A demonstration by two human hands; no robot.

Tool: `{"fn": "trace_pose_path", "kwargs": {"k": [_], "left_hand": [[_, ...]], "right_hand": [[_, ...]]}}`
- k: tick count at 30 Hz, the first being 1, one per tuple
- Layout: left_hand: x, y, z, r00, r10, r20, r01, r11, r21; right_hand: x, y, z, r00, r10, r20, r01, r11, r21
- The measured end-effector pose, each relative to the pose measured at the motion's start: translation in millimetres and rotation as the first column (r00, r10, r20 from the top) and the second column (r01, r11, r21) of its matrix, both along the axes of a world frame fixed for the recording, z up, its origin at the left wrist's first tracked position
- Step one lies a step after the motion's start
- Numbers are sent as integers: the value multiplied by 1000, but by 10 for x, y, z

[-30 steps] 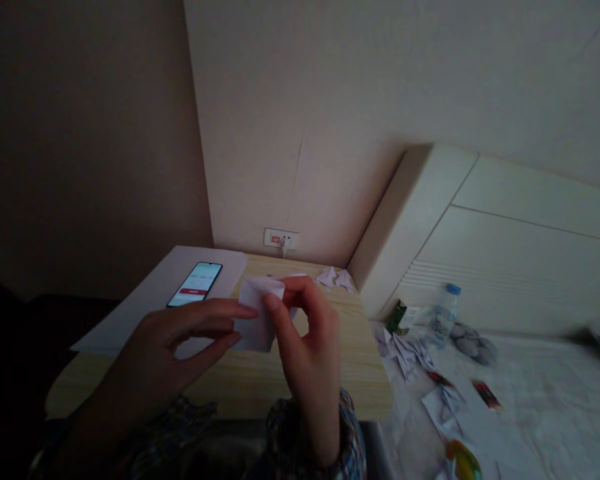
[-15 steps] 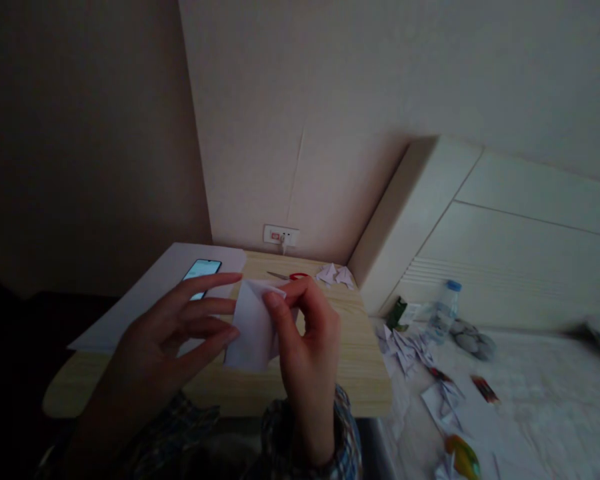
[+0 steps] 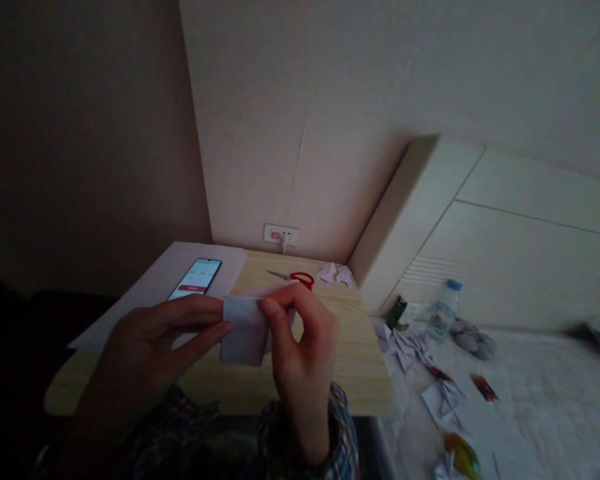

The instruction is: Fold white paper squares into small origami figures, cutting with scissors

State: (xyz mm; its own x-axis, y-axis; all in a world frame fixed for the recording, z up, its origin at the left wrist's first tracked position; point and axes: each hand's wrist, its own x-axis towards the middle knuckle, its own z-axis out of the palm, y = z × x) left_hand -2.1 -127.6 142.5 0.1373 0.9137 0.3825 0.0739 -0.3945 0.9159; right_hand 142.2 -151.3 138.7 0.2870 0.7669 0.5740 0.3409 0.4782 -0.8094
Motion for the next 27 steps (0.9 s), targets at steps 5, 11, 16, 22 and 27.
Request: {"fn": "trace_pose_path", "kwargs": {"k": [5, 11, 16, 22, 27], "left_hand": [[-6, 12, 0, 1000, 10, 29, -10, 1000, -13], [-12, 30, -7, 998, 44, 42, -43, 999, -30], [-9, 28, -7, 998, -20, 53, 23, 998, -62], [-9, 24, 20, 1000, -16, 5, 16, 999, -40], [-42, 27, 7, 994, 109, 8, -109, 994, 1]], "right_hand": [[0, 8, 24, 999, 17, 46, -17, 1000, -5], [5, 56, 49, 993, 77, 90, -72, 996, -61], [25, 48, 64, 984, 48, 170, -41, 998, -48], [23, 56, 51, 987, 90, 135, -79, 993, -83], [8, 59, 44, 979, 128, 160, -115, 990, -87]]}}
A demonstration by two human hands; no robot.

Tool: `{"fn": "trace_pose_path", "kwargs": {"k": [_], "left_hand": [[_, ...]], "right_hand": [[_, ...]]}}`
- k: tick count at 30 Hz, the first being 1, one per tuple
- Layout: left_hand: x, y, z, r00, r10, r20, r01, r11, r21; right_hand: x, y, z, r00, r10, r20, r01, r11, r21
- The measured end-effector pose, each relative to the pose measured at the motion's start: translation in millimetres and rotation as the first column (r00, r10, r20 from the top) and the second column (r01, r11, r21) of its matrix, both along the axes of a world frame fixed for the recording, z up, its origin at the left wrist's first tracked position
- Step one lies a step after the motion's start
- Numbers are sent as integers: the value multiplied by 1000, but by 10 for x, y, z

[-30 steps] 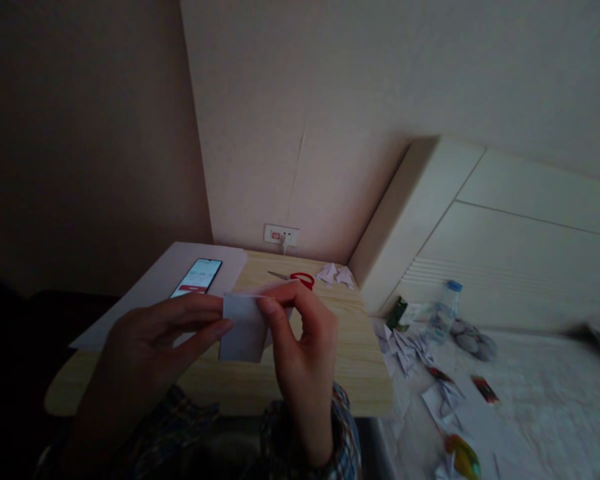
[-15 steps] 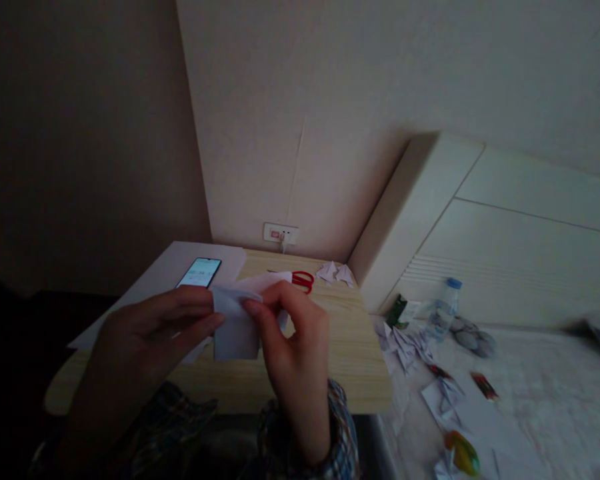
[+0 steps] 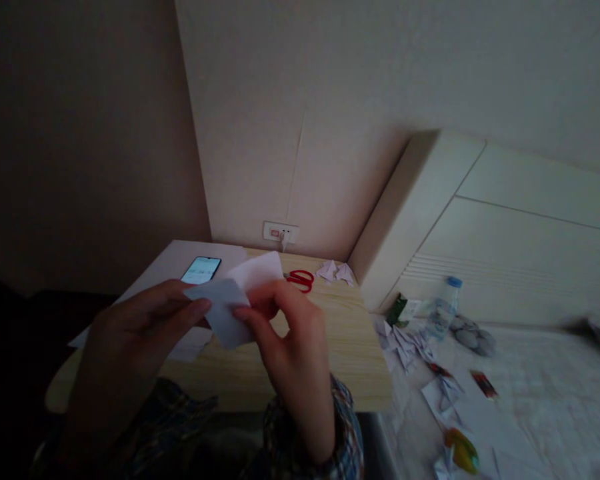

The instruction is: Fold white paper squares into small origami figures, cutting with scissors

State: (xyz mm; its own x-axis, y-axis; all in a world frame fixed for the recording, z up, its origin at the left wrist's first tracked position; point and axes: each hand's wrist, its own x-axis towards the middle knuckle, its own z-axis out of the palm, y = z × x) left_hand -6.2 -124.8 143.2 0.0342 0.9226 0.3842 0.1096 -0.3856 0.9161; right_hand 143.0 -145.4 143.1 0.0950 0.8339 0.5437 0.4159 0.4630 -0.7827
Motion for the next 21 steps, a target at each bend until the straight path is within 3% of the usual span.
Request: {"fn": "trace_pose_path", "kwargs": {"k": [5, 11, 17, 21], "left_hand": [[3, -11, -2, 1000, -19, -5, 20, 1000, 23], [28, -38, -27, 987, 141, 76, -143, 990, 18], [101, -40, -44, 936, 178, 303, -187, 982, 0], [180, -19, -53, 868, 237, 436, -264, 965, 1]], "right_hand": [[-4, -37, 18, 999, -32, -1, 32, 999, 43], [4, -41, 44, 998, 0, 62, 1, 1000, -14], [31, -18, 39, 995, -84, 45, 87, 993, -76], [48, 11, 9, 999, 17, 45, -11, 992, -126]]}}
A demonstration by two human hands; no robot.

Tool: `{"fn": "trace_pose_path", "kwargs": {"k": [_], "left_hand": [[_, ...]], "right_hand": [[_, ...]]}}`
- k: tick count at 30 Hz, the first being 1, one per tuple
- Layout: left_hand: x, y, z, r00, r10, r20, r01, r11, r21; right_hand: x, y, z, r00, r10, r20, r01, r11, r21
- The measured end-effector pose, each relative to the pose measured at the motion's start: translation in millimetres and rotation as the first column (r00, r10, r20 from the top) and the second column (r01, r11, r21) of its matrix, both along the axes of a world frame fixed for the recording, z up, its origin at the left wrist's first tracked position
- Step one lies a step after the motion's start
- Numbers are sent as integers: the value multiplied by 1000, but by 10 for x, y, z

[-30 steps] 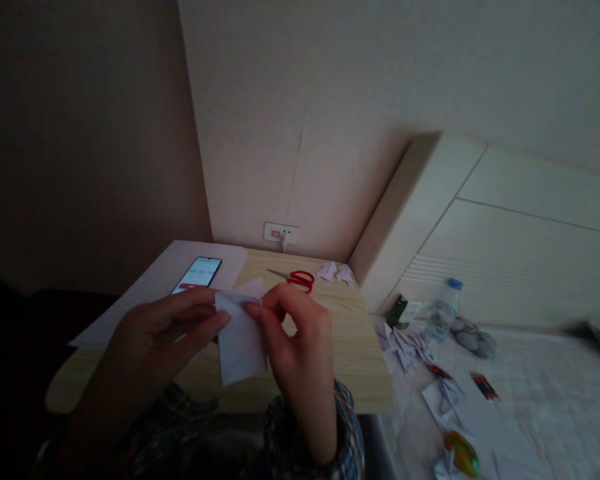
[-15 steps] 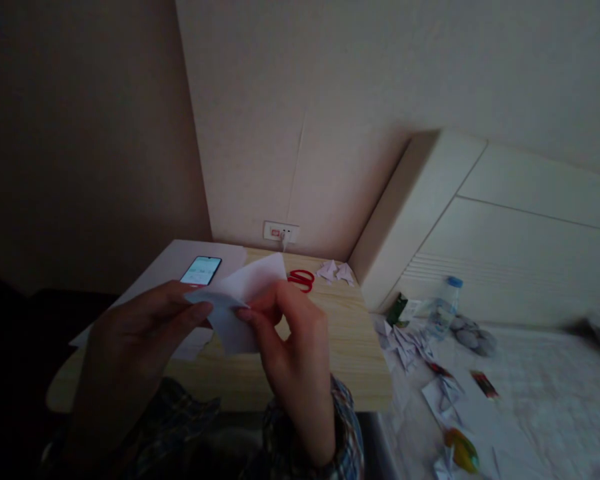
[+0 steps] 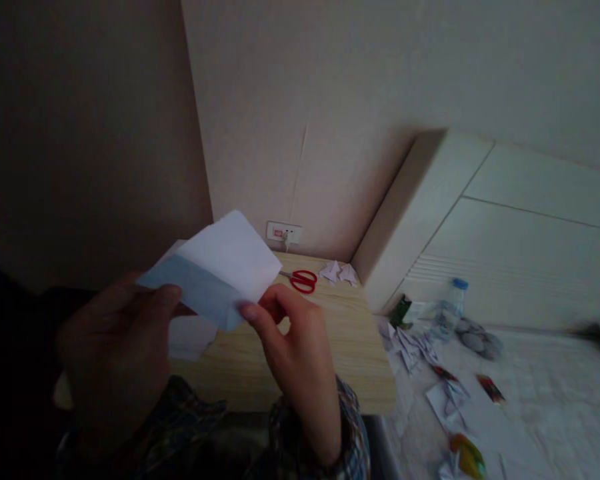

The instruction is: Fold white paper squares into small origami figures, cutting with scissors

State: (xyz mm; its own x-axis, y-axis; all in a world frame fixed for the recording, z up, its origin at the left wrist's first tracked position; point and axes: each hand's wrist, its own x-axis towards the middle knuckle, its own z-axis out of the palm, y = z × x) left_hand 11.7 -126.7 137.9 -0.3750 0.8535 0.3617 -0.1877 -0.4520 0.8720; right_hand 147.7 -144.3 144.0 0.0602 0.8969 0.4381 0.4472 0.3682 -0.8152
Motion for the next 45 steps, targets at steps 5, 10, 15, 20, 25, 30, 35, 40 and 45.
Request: {"fn": "trace_pose_path", "kwargs": {"k": [5, 10, 15, 20, 25, 30, 35, 40, 45], "left_hand": [[-18, 79, -56, 994, -95, 57, 97, 994, -40], [-106, 130, -36, 966, -250, -64, 239, 961, -137], [-152, 174, -76, 951, -267, -157, 247, 960, -135], [-187, 197, -110, 910, -337, -240, 320, 941, -111], [-174, 195, -55, 851, -424, -309, 400, 906, -142], [-136, 182, -46, 850, -392, -353, 382, 919, -100], [-120, 162, -27, 826, -394, -403, 374, 918, -131], [-109, 125, -25, 852, -317, -417, 282, 948, -144], [-94, 77, -1, 874, -268, -405, 258, 963, -80]], "right_hand": [[8, 9, -61, 980, -93, -175, 106, 992, 69], [61, -3, -70, 987, -81, -138, 90, 994, 59], [97, 6, -32, 999, -17, -48, 19, 999, 45], [80, 31, -63, 992, -43, -121, 48, 998, 43], [70, 54, -120, 984, -38, -176, 46, 998, 38], [56, 63, -116, 986, 17, -166, -10, 999, 45], [14, 71, -97, 990, 11, -140, -3, 999, 51], [-33, 50, -105, 990, -17, -143, 26, 998, 58], [34, 36, -83, 990, -18, -141, 20, 1000, 13]]}}
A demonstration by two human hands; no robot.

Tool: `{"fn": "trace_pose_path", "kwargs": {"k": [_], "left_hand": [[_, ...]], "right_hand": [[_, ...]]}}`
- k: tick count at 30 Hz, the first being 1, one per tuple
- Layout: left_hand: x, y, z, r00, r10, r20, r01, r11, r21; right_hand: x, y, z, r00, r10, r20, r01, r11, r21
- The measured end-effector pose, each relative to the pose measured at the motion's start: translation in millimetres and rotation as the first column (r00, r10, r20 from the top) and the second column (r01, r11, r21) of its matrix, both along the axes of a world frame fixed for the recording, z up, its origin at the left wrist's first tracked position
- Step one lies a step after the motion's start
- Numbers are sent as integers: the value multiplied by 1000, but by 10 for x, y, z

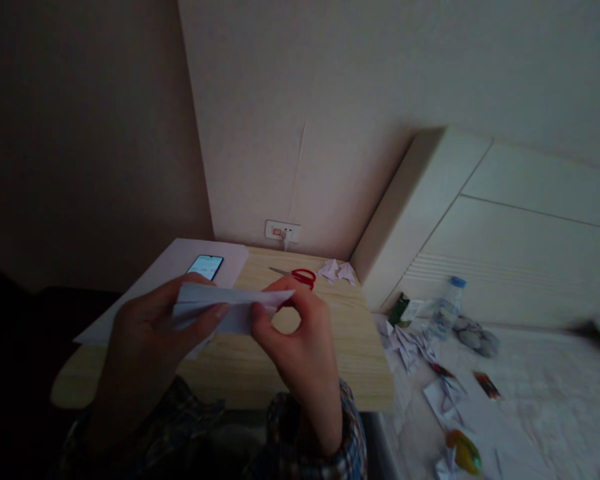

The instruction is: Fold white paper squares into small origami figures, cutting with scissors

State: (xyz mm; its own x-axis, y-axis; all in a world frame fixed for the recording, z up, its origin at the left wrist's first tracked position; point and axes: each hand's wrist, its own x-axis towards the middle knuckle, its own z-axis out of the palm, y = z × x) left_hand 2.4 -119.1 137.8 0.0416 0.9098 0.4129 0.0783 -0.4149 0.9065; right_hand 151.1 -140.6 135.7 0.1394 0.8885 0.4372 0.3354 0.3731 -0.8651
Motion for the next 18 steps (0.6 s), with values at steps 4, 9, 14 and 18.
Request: {"fn": "trace_pose_path", "kwargs": {"k": [4, 9, 14, 18], "left_hand": [[7, -16, 9, 984, 98, 149, -87, 993, -78], [28, -2, -36, 942, 206, 266, -175, 975, -136], [67, 17, -105, 963, 78, 257, -36, 985, -166], [53, 52, -143, 968, -73, 241, 106, 986, -127]], "right_hand": [[181, 10, 29, 999, -46, -11, 46, 999, 10], [234, -21, 57, 992, -73, -108, 83, 993, 89], [-14, -42, 15, 993, 39, -115, -37, 999, 12], [-70, -40, -21, 995, -39, -91, 39, 999, -4]]}}
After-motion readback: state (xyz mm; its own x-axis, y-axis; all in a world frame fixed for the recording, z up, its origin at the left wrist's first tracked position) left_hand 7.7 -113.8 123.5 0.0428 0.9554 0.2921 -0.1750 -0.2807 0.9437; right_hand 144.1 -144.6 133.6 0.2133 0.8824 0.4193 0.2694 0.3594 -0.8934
